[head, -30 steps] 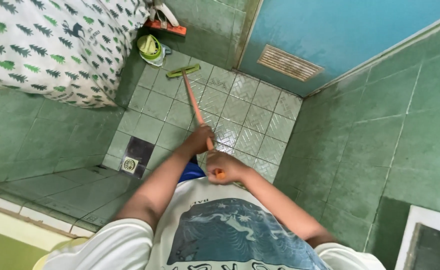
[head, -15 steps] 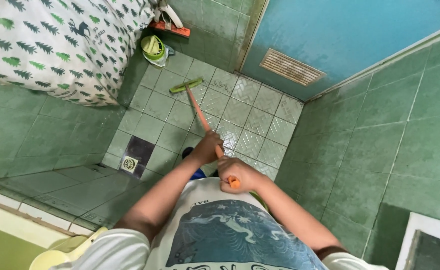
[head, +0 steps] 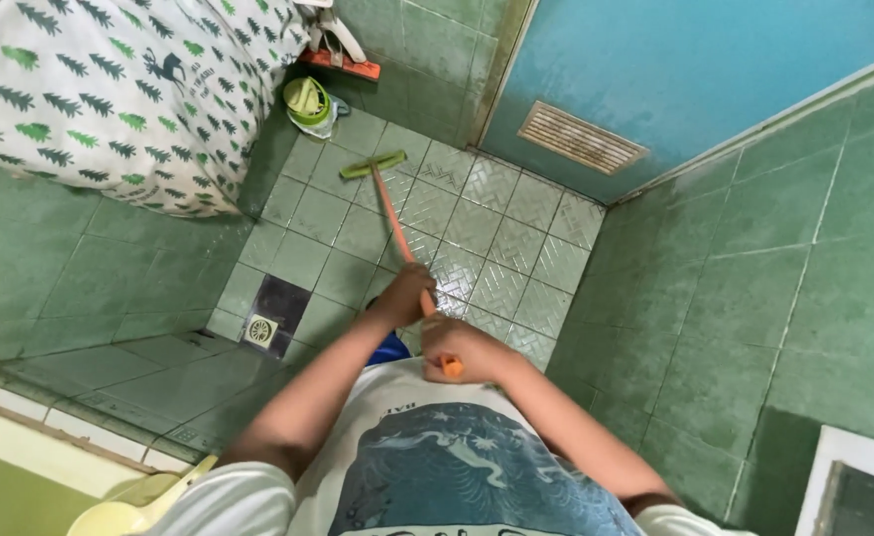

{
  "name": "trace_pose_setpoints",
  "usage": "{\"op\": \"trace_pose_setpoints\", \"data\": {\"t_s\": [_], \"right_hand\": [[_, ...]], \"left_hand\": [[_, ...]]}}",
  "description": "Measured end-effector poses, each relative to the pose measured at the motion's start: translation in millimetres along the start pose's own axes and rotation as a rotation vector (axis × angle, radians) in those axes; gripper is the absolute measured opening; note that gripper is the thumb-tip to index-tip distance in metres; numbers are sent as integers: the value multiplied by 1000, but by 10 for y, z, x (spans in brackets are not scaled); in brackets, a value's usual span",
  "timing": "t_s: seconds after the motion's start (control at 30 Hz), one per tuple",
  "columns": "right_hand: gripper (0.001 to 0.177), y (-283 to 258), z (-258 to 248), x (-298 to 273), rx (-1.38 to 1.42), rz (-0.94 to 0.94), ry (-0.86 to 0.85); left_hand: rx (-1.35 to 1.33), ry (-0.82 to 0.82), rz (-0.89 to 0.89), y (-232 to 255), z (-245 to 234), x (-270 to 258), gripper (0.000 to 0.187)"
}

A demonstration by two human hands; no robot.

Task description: Scrubbing the tiled floor of a bathroom using a long-handled squeegee.

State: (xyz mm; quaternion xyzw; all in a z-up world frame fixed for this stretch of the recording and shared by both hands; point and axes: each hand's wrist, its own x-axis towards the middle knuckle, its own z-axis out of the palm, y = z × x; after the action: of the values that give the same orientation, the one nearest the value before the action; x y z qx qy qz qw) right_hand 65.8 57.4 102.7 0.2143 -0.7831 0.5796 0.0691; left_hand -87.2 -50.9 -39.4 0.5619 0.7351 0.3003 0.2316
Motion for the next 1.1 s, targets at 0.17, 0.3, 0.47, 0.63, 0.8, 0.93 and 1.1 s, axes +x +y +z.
{"op": "trace_pose_setpoints", "data": {"t_s": [0.17, 0.3, 0.47, 0.63, 0.8, 0.93, 1.1], "right_hand": [[44, -67, -71, -28, 87, -35, 67], [38, 357, 24, -17, -19, -65, 95], [36, 318, -48, 327, -95, -61, 105], [34, 177, -11, 330, -74, 24, 7], [42, -325, -226, 388, 86, -29, 79], [42, 14, -84, 403, 70, -68, 122], [41, 106, -72, 846, 80, -67, 74]], "left_hand": [[81, 78, 49, -8, 244, 53, 18], [67, 155, 48, -220, 163, 179, 14], [140, -5, -50, -512, -74, 337, 23], [46, -43, -153, -282, -192, 207, 25], [-128, 189, 190, -3, -126, 119, 29], [-173, 316, 293, -383, 25, 207, 35], [-89, 284, 304, -934, -87, 347, 34]]}}
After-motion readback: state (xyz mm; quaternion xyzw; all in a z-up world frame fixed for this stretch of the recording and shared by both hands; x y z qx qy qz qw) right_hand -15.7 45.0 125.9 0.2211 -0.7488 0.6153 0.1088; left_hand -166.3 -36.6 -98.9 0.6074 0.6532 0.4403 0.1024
